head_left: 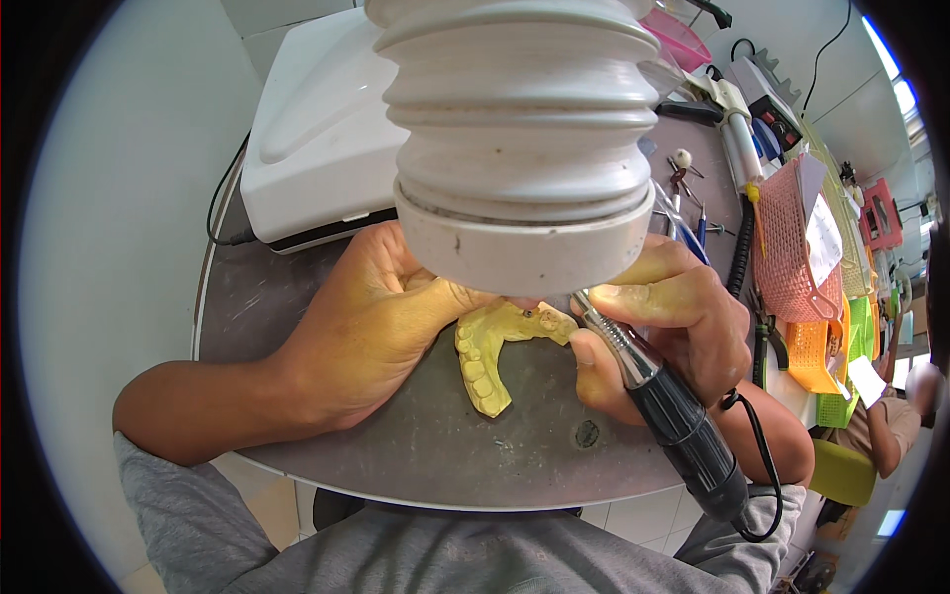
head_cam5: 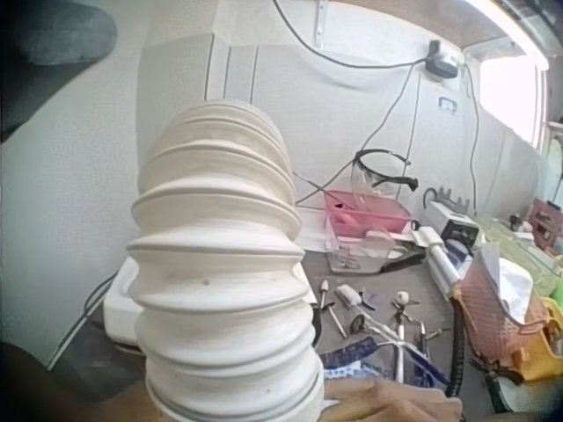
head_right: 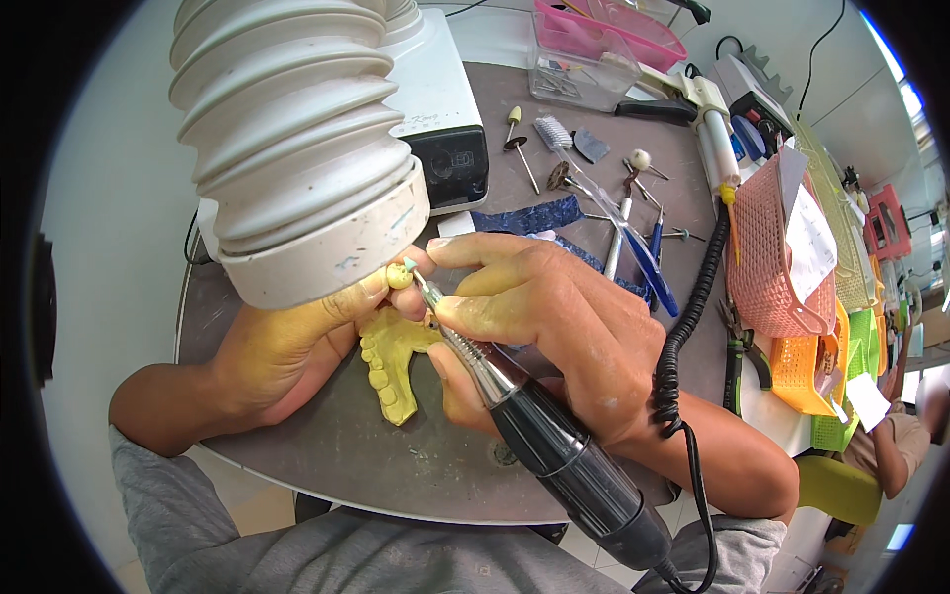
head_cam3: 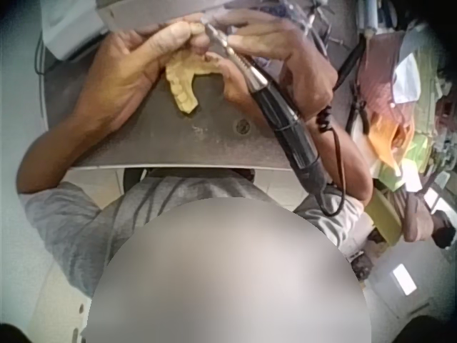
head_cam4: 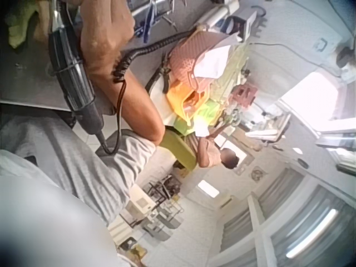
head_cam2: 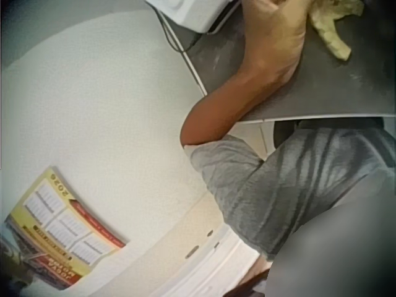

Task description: The recorder uses a rotary tool to finish and polish dental prosthetics on a dental lab bench.

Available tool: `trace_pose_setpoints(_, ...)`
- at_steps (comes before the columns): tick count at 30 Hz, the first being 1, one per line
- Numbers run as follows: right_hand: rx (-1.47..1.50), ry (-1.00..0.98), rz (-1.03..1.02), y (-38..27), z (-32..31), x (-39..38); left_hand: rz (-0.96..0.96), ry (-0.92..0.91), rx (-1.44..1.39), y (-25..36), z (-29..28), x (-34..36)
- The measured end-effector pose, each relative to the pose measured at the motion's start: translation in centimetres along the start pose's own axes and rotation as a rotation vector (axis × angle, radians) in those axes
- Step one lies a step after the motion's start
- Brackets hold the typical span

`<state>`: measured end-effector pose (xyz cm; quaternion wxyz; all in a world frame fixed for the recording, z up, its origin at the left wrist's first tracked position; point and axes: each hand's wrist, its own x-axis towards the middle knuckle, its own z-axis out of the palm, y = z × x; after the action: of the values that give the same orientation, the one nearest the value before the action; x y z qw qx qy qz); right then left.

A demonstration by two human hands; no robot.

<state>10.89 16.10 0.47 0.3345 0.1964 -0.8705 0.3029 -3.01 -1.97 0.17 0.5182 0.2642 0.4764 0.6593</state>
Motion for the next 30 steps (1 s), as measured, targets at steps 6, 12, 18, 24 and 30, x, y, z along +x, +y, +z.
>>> trace_pose_setpoints(6, 0.03, -0.003, -0.008, 0.23, 0.33, 0.22, 0.062, 0.042, -0.112, -0.33, -0.02, 0.11)
trace_pose_setpoints(12, 0.067, -0.033, 0.016, 0.08, 0.14, 0.23, -0.07, 0.027, -0.077, 0.54, 0.05, -0.08)
trace_pose_setpoints(18, 0.054, -0.05, 0.037, -0.13, 0.03, 0.27, -0.052, 0.031, -0.064, 0.31, 0.0, 0.09)
trace_pose_setpoints(24, 0.091, -0.044, 0.045, 0.09, 0.34, 0.23, -0.035, 0.025, -0.069, 0.22, -0.15, 0.04)
trace_pose_setpoints(30, 0.081, -0.032, 0.038, 0.13, 0.44, 0.14, -0.015, 0.025, -0.065, 0.05, -0.13, 0.0)
